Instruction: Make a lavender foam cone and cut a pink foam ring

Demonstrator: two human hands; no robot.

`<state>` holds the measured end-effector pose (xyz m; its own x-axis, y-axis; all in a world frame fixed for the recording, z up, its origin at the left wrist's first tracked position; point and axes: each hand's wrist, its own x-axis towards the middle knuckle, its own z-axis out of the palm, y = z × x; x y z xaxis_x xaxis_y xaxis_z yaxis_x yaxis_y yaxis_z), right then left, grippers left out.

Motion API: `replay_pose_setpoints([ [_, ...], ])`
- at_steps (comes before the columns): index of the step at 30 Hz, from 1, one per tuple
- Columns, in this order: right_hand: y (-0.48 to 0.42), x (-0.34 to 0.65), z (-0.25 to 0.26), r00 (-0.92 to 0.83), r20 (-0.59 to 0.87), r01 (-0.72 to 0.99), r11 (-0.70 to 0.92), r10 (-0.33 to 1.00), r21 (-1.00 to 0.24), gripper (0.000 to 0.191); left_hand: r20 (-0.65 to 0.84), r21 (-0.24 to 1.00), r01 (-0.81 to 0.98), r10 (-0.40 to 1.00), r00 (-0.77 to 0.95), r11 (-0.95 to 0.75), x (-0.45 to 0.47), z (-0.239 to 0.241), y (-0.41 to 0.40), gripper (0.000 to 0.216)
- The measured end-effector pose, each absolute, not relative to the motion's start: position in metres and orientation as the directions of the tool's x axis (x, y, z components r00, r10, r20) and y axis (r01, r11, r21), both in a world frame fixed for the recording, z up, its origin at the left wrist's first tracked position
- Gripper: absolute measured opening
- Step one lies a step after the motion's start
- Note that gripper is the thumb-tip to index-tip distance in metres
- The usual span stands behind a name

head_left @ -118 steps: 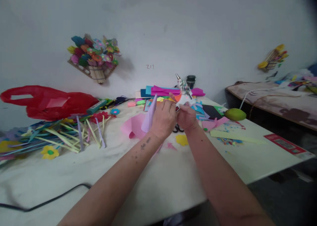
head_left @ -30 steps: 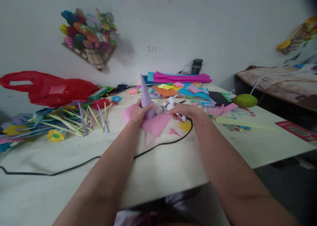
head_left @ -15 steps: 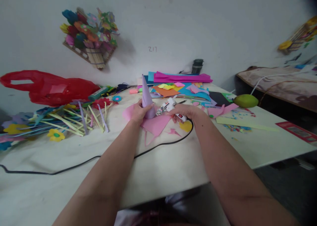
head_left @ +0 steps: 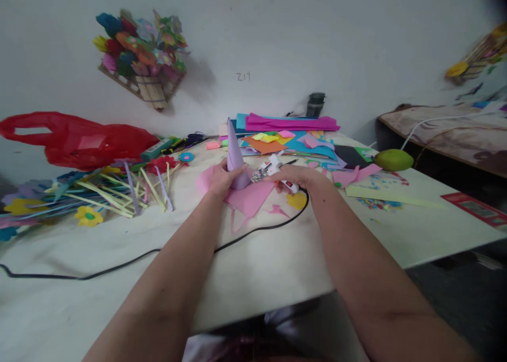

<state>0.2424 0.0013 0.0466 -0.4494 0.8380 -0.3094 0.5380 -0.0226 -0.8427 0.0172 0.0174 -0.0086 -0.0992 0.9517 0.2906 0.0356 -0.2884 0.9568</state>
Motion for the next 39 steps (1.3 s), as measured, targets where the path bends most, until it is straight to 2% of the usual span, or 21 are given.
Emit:
replay_pose_setpoints([
  [5,0.003,0.243,0.044,-0.375,-0.293,0.538,-0.051,0.879,-0.841,0.040,0.308,0.951,0.024,0.947,-0.093,-0.307,0.016,-0.012,0.020,0.052],
  [18,-0.003,0.236,0.045,-0.327,-0.255,0.512,-0.056,0.910,-0.857,0.036,0.307,0.952,0.032,0.947,-0.091,-0.305,0.017,-0.011,0.020,0.052],
  [25,0.002,0.232,0.037,-0.330,-0.271,0.428,-0.113,0.904,-0.897,0.034,0.305,0.952,0.018,0.949,-0.078,-0.304,0.017,-0.010,0.019,0.052],
  [34,0.012,0.227,0.026,-0.265,-0.179,0.301,-0.096,0.947,-0.949,0.034,0.275,0.960,0.084,0.956,-0.098,-0.268,0.021,-0.003,0.013,0.055],
  [39,0.016,0.224,0.020,-0.259,-0.151,0.258,-0.082,0.954,-0.963,0.034,0.331,0.940,0.116,0.940,-0.084,-0.321,0.019,-0.005,0.015,0.062],
])
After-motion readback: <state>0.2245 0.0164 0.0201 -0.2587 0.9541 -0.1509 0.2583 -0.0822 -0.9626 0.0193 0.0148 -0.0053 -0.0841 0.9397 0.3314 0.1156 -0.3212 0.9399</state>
